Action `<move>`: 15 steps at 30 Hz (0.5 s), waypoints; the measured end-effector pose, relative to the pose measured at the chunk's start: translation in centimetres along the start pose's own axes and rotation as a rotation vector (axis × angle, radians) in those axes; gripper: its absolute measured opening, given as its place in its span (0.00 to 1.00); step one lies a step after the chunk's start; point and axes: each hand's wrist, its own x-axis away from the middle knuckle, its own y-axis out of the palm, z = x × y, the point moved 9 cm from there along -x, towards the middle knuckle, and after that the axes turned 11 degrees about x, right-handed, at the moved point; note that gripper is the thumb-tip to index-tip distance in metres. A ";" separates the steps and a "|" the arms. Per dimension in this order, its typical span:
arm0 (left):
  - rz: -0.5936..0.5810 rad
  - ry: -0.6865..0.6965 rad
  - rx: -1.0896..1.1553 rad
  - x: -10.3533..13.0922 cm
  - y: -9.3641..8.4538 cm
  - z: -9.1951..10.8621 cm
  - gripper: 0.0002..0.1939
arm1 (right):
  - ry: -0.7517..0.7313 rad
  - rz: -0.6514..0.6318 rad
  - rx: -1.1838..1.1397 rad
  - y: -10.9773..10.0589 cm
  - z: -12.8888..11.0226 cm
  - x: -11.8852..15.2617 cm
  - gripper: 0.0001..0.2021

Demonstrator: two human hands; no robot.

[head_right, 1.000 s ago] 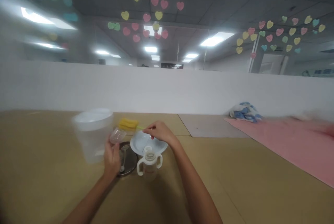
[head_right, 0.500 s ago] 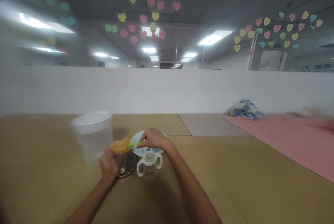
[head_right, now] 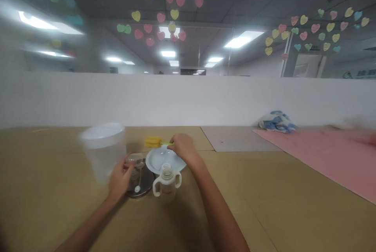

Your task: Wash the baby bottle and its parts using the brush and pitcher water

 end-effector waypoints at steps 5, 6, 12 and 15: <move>-0.085 0.001 -0.156 1.1 -0.3 0.4 0.22 | 0.097 0.023 0.049 -0.3 1.6 0.0 0.11; -0.110 0.020 -0.166 1.3 -0.1 0.9 0.20 | 0.109 0.018 0.052 -0.2 1.7 0.0 0.11; -0.254 0.096 -0.231 2.1 1.3 2.9 0.16 | 0.110 0.012 0.023 -0.2 1.7 -0.1 0.11; -0.253 0.090 -0.250 2.1 1.2 2.7 0.16 | 0.106 0.012 0.016 -0.2 1.7 -0.1 0.11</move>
